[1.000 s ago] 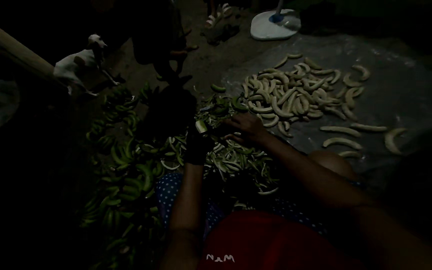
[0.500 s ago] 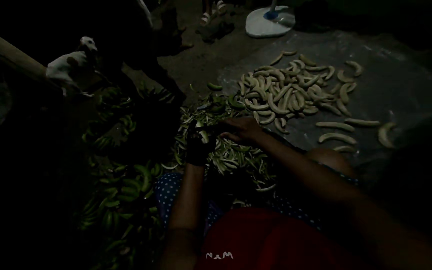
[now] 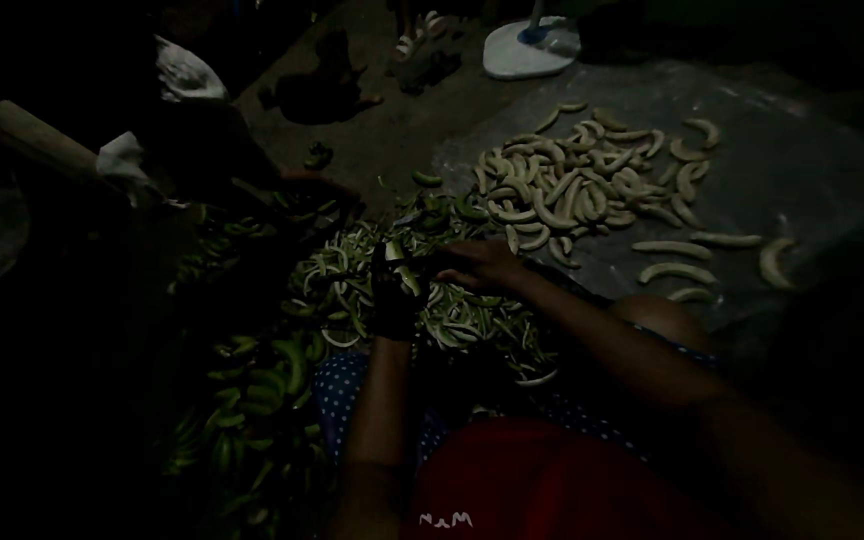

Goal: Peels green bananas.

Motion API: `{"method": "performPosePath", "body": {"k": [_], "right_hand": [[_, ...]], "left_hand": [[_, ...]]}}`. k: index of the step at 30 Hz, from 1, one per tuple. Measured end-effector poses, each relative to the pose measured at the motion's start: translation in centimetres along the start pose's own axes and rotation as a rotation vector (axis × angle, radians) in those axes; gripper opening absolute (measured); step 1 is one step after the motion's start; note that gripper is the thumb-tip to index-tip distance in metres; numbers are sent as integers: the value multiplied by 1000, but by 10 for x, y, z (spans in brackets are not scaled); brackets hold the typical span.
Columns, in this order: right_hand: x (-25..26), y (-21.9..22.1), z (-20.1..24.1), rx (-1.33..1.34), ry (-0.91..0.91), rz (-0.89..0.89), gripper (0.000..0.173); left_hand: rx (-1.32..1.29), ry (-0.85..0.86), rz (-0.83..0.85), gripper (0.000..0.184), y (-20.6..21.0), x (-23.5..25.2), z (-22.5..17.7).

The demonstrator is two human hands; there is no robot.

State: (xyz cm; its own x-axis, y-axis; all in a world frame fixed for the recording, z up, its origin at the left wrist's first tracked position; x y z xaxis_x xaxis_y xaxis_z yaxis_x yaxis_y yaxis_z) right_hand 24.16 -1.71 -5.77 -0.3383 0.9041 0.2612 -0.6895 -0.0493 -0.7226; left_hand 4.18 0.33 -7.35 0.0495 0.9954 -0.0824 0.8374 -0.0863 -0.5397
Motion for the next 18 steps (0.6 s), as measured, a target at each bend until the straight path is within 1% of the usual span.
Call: {"method": "performPosePath", "body": {"k": [2, 3, 7, 9, 10, 11, 12, 14, 16, 17, 18], "right_hand": [[1, 1, 0, 15, 38, 39, 48], [2, 1, 0, 25, 41, 44, 48], [8, -1, 2, 24, 71, 44, 45], [12, -8, 1, 44, 166, 78, 46], [14, -9, -1, 45, 183, 77, 46], [14, -9, -2, 44, 196, 86, 46], [14, -9, -2, 45, 204, 96, 47], [14, -8, -2, 45, 188, 100, 48], [15, -6, -2, 62, 160, 91, 46], [16, -6, -1, 80, 155, 86, 45], [16, -6, -1, 99, 161, 85, 45]], "left_hand": [[4, -20, -22, 56, 0, 0, -1], [-69, -40, -27, 54, 0, 0, 0], [-476, -87, -32, 34, 1, 1, -3], [-782, -131, 12, 38, 9, 4, -3], [-796, -119, 26, 38, 8, 4, -6], [-681, -100, 27, 35, 5, 1, -9], [-606, -108, 21, 33, 3, 0, -10], [-569, -147, 24, 32, 0, 1, -9], [-641, -141, 20, 33, -1, 4, -10], [-709, -127, 28, 36, -1, 4, -11], [-835, -122, 44, 39, 1, 5, -12]]}}
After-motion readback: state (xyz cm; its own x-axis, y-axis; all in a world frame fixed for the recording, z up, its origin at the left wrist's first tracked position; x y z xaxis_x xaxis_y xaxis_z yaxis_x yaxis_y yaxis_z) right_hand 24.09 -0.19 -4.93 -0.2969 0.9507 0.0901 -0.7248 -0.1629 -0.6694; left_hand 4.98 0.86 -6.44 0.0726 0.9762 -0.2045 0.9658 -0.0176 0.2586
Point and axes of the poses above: each hand's wrist, its own x-axis towards the middle knuckle, its own y-axis out of the palm, z = x × y, the point moved 1 cm from there along x, towards the middle knuckle, and after that the axes turned 8 degrees about x, right-handed, at the moved point
